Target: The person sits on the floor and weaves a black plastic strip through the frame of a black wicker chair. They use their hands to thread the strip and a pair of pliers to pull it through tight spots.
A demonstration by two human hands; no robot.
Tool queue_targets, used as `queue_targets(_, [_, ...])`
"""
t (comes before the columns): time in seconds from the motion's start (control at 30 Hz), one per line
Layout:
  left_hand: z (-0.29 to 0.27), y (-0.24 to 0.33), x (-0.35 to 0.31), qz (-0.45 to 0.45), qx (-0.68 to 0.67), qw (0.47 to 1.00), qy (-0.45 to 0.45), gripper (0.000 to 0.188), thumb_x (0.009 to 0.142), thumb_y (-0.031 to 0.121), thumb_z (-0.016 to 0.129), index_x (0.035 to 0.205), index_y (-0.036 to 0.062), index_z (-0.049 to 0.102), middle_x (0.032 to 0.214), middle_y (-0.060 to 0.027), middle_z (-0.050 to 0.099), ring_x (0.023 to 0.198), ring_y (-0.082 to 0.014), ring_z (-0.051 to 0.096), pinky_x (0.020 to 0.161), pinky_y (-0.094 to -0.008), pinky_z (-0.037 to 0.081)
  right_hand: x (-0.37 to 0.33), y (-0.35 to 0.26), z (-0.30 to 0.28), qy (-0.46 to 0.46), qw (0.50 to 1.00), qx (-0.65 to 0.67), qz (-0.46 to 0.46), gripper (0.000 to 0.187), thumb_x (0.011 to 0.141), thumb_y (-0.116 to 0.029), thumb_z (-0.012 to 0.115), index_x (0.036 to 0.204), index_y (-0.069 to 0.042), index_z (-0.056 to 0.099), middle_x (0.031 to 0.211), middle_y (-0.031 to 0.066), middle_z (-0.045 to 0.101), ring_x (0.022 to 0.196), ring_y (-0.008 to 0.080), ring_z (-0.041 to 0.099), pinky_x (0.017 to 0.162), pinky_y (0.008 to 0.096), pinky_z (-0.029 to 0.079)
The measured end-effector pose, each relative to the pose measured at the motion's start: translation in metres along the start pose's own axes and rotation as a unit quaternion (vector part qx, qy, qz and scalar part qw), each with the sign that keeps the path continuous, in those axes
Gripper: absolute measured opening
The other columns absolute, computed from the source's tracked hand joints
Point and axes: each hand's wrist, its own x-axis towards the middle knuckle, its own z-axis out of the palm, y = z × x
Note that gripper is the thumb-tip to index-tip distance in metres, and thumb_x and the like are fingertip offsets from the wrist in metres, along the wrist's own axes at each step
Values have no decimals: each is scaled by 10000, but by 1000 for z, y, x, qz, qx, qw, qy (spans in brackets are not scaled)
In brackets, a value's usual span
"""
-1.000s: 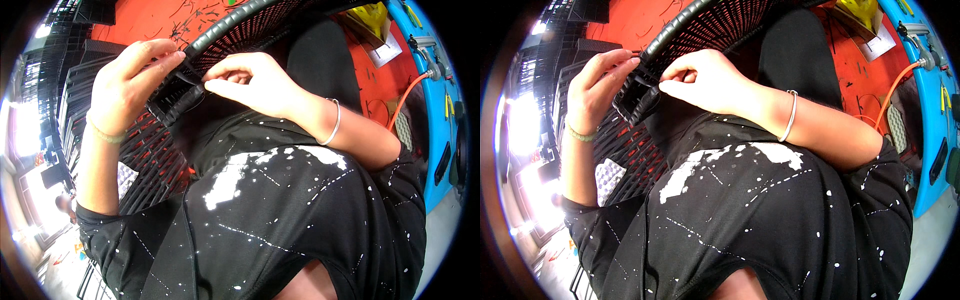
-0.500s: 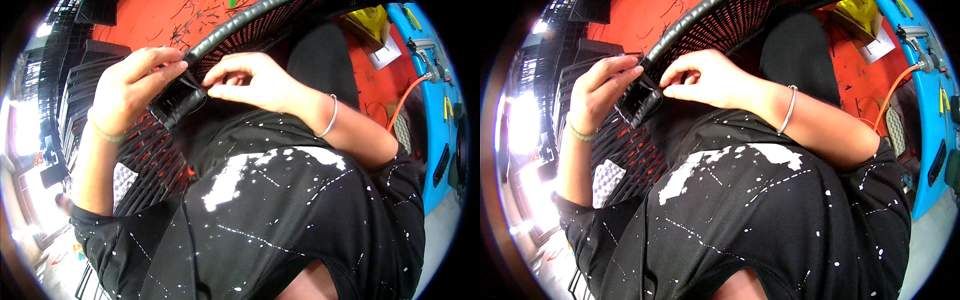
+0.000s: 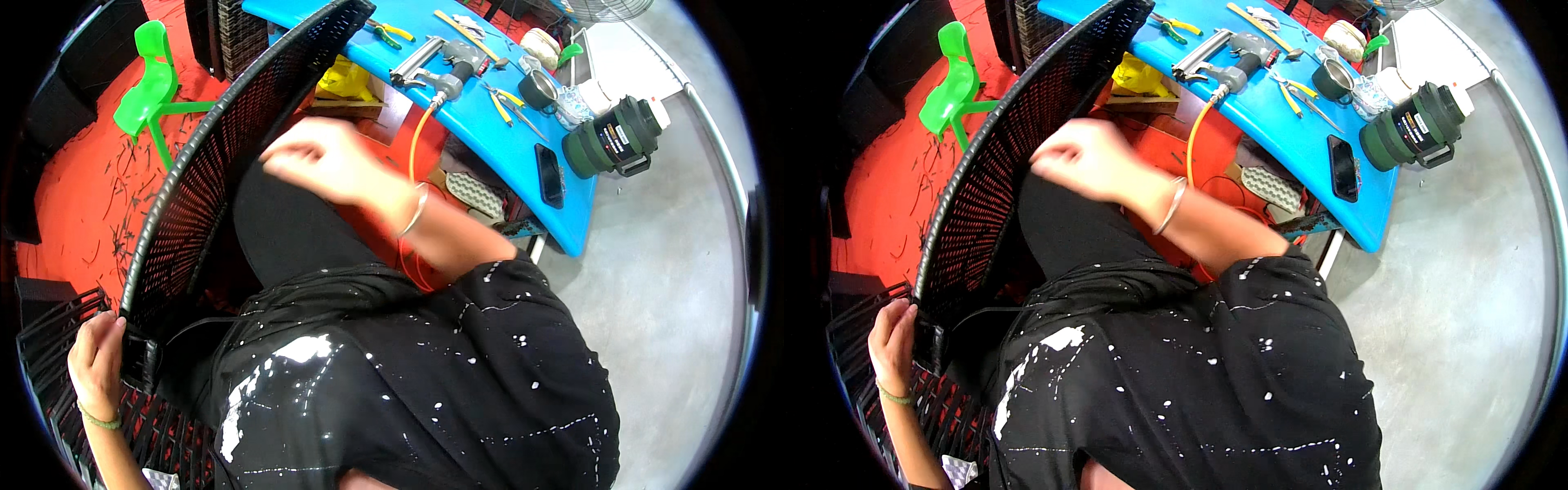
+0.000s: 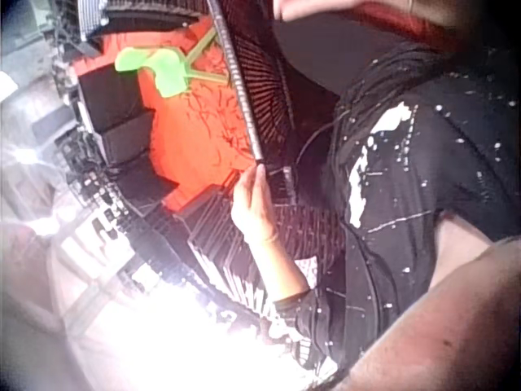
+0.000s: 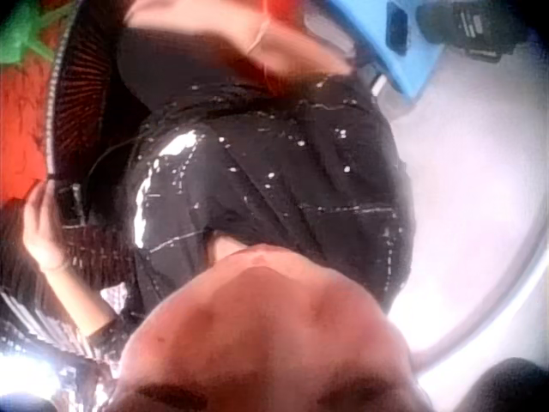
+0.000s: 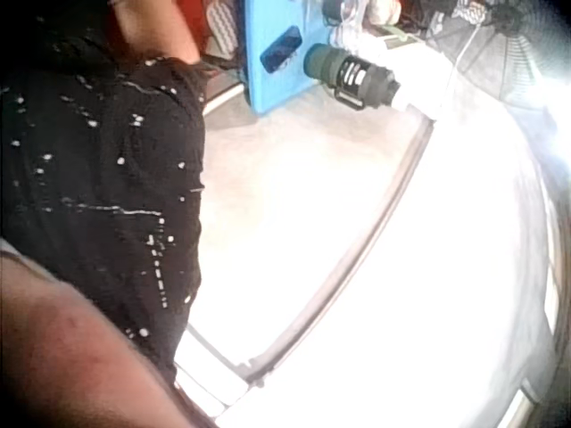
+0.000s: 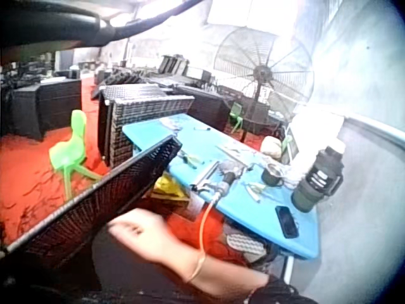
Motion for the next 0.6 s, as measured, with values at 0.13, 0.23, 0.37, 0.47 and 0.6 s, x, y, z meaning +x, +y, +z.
queue_targets(0.13, [1, 3, 12, 13, -1, 1000, 3, 258, 761, -116, 732, 1005, -39, 699, 993, -137, 666, 850, -279, 683, 695, -331, 568, -15, 76, -153, 210, 933, -275, 101, 244, 869, -290, 731, 908, -52, 764, 770, 66, 717, 710, 141, 653, 681, 329, 532])
queue_targets(0.23, [5, -1, 7, -8, -8, 1000, 6, 252, 776, -104, 736, 1012, -22, 703, 1000, -141, 671, 856, -276, 682, 721, -327, 570, -49, 140, -267, 344, 864, -327, 168, 296, 870, -334, 725, 912, -44, 769, 783, 112, 731, 733, 200, 696, 699, 345, 532])
queue_targets(0.37, [3, 0, 1, -47, -17, 999, -10, 239, 799, -101, 739, 1016, -6, 706, 1016, -139, 680, 872, -267, 685, 750, -319, 567, -76, 173, -330, 367, 764, -461, 263, 339, 880, -401, 653, 946, -95, 781, 966, 164, 747, 939, 352, 717, 844, 433, 553])
queue_targets(0.47, [3, -2, -4, -64, -19, 998, -19, 219, 823, -100, 735, 1018, -4, 709, 1039, -137, 684, 887, -260, 684, 762, -315, 564, -60, 185, -336, 369, 736, -508, 253, 307, 878, -372, 652, 925, -96, 780, 957, 160, 748, 951, 363, 713, 856, 442, 552])
queue_targets(0.6, [3, -7, -14, -76, -24, 997, -22, 212, 841, -100, 730, 1033, -12, 706, 1072, -159, 682, 920, -272, 680, 783, -318, 564, -72, 196, -360, 317, 693, -536, 364, 259, 858, -270, 670, 1046, -123, 770, 1066, 167, 736, 1041, 357, 694, 933, 435, 532])
